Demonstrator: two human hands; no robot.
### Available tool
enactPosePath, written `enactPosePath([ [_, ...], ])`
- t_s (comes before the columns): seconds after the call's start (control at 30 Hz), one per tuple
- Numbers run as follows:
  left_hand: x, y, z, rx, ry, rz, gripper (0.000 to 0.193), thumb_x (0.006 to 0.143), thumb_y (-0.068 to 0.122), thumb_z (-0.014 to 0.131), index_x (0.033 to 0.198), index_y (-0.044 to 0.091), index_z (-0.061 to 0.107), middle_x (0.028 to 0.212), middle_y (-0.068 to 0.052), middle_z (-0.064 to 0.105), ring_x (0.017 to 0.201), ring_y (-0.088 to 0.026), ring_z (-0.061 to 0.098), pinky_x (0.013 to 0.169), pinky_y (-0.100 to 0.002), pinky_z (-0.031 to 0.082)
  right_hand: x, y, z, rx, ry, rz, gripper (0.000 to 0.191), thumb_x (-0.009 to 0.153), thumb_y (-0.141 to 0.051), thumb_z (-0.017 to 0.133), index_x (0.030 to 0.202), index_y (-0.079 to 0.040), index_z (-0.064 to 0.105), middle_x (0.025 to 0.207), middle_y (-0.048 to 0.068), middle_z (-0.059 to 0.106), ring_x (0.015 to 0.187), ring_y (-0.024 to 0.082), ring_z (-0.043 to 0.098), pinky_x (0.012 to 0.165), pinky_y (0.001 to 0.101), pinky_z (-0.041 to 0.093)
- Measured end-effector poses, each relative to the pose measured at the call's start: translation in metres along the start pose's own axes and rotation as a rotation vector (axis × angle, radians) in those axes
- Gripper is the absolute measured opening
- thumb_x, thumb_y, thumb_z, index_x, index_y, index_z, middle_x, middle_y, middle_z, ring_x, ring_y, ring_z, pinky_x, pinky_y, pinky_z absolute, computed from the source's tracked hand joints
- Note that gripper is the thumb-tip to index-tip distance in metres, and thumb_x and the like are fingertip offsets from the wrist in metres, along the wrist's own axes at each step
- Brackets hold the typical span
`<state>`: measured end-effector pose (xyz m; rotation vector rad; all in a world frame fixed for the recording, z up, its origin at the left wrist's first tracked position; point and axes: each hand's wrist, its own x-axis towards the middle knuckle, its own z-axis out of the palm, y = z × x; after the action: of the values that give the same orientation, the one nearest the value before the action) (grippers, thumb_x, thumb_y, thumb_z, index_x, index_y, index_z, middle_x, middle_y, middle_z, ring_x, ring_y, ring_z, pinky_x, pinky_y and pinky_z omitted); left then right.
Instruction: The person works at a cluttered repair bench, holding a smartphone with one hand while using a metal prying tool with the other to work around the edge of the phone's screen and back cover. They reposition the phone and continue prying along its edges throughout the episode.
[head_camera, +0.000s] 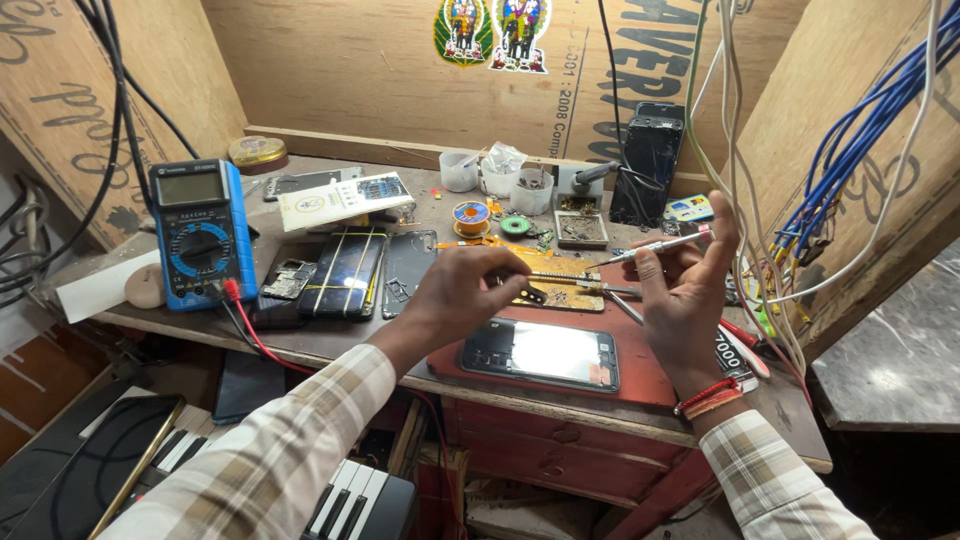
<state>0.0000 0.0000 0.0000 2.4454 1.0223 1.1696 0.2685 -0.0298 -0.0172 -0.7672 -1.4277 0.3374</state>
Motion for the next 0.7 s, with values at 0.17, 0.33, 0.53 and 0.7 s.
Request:
enactPosePath([
  [0.17,-0.024,0.004,-0.018,-0.333,-0.030,-0.338,0.020,0.092,0.021,0.072,0.107,0.008,0.075,0.080,-0.003,0.077,0.070,-0.006,0.068,0.063,-0.025,0.056,-0.005,0.008,-0.002,0.024,-0.069,0.021,0.042,0.109,-0.005,0.060,0.147,-0.013,0.043,0.104,0.005,0.065,0.090,0.013,0.072,0.079,0.0267,0.063],
  [0.33,-0.047,0.000,-0.026,-0.556,-0.082,-0.291,0.018,0.095,0.018,0.069,0.106,0.005,0.076,0.087,0.000,0.077,0.077,-0.003,0.069,0.066,-0.022,0.057,-0.004,0.012,-0.001,-0.041,-0.126,-0.002,0.012,0.109,-0.009,0.063,0.118,-0.003,0.066,0.099,0.005,0.070,0.088,0.010,0.071,0.077,0.0240,0.060],
  [0.53,-0.066,0.013,-0.036,-0.352,-0.174,-0.369,0.021,0.093,0.018,0.069,0.108,0.007,0.079,0.085,-0.001,0.077,0.071,-0.005,0.067,0.063,-0.024,0.055,-0.002,0.007,0.001,-0.141,-0.105,0.045,0.016,0.108,-0.010,0.060,0.120,-0.001,0.066,0.091,0.004,0.072,0.083,0.007,0.069,0.070,0.0218,0.057],
  [0.7,-0.070,0.021,-0.038,-0.279,-0.140,-0.264,0.019,0.093,0.018,0.071,0.105,0.006,0.080,0.084,-0.001,0.077,0.074,-0.006,0.063,0.068,-0.027,0.055,-0.003,0.004,0.001,-0.195,-0.109,0.060,0.016,0.108,-0.010,0.060,0.119,-0.001,0.066,0.089,0.004,0.072,0.080,0.007,0.069,0.067,0.0211,0.056],
])
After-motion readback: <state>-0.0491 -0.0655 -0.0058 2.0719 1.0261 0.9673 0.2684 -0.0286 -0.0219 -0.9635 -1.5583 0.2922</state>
